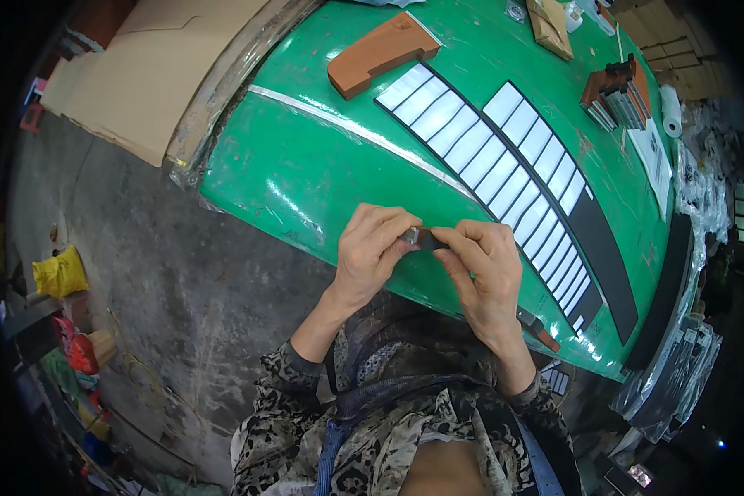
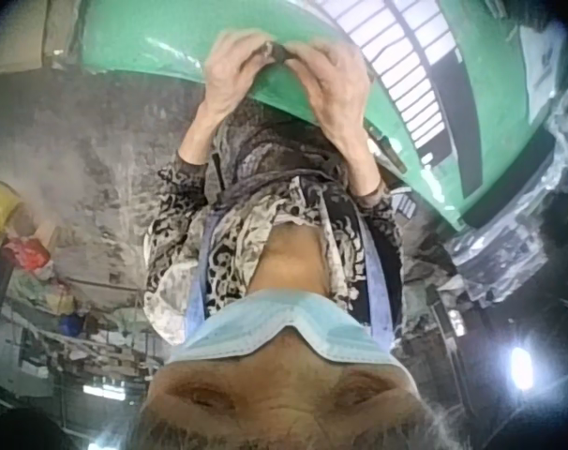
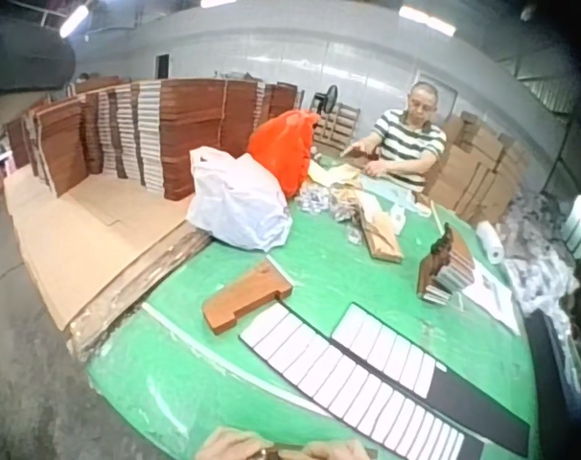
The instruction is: Assembling and labeling wooden components at a workshop table.
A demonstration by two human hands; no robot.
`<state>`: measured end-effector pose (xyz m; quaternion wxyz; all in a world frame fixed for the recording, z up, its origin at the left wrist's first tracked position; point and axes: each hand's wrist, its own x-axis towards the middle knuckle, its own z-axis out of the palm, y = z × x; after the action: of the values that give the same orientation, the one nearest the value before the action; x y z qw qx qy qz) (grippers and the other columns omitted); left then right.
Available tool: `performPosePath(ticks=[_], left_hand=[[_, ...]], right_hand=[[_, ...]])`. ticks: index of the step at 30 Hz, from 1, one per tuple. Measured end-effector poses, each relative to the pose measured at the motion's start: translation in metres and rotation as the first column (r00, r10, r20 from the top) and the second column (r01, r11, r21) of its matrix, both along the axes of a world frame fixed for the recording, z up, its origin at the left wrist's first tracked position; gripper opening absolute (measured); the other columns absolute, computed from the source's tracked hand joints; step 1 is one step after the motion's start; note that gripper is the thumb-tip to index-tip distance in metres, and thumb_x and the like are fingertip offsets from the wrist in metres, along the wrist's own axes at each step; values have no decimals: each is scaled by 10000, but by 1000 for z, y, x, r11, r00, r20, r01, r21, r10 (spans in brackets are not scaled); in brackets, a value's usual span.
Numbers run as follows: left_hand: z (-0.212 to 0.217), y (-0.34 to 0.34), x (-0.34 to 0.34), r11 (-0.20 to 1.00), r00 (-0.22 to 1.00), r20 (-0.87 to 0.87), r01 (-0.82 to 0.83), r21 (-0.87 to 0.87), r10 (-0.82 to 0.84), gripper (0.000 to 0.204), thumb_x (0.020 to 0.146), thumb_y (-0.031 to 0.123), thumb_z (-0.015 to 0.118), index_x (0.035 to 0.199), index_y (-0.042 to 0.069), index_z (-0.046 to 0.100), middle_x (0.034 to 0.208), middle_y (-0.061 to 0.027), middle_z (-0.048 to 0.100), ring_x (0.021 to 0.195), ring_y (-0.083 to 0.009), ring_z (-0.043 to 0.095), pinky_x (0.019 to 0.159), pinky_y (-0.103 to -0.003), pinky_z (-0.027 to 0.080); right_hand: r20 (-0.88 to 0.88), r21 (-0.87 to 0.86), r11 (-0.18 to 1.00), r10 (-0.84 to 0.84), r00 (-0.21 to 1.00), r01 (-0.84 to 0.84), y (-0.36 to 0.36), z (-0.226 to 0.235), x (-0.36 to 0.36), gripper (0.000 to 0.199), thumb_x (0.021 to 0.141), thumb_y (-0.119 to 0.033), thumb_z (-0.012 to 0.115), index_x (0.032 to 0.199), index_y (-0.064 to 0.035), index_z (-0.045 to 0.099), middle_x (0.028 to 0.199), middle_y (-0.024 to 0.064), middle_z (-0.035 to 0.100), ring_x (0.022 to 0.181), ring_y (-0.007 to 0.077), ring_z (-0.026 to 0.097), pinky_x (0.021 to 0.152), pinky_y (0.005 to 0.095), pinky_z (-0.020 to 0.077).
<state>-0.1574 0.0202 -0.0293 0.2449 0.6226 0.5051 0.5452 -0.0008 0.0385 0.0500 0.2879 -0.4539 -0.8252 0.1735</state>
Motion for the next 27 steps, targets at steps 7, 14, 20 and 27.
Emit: performPosePath(ticks=[7,14,20,27], left_hand=[[0,1,-1,1000,1000,-2,3,21,-3,264,724,50,705,984,51,654,938,-71,632,812,-241,561,682,-330,460],[-1,0,-1,1000,1000,-1,2,17,-2,398,615,-20,715,1000,66,661,950,-61,636,857,-261,569,706,-346,480],[-2,1,-1,1000,1000,-2,5,25,-5,393,620,-14,714,1001,66,659,951,-61,635,852,-262,569,703,-347,481],[-1,1,0,1000,1000,-4,-5,22,5,401,613,-6,722,1002,67,657,951,-60,636,852,-261,570,700,-347,479]], right_hand=[[-17,8,1000,8,1000,-8,2,-3,-3,348,637,-26,756,975,-86,696,860,27,590,785,216,514,647,323,432],[-5,10,1000,2,1000,-2,2,-4,-3,348,633,-22,757,970,-88,697,858,26,591,781,212,513,640,316,431],[-1,31,1000,3,1000,-3,2,-5,-2,353,626,-23,761,966,-92,699,854,19,590,780,207,510,638,310,430],[-3,42,999,-4,1000,4,2,-6,-3,356,619,-25,763,962,-91,699,854,18,590,774,209,510,639,310,432]])
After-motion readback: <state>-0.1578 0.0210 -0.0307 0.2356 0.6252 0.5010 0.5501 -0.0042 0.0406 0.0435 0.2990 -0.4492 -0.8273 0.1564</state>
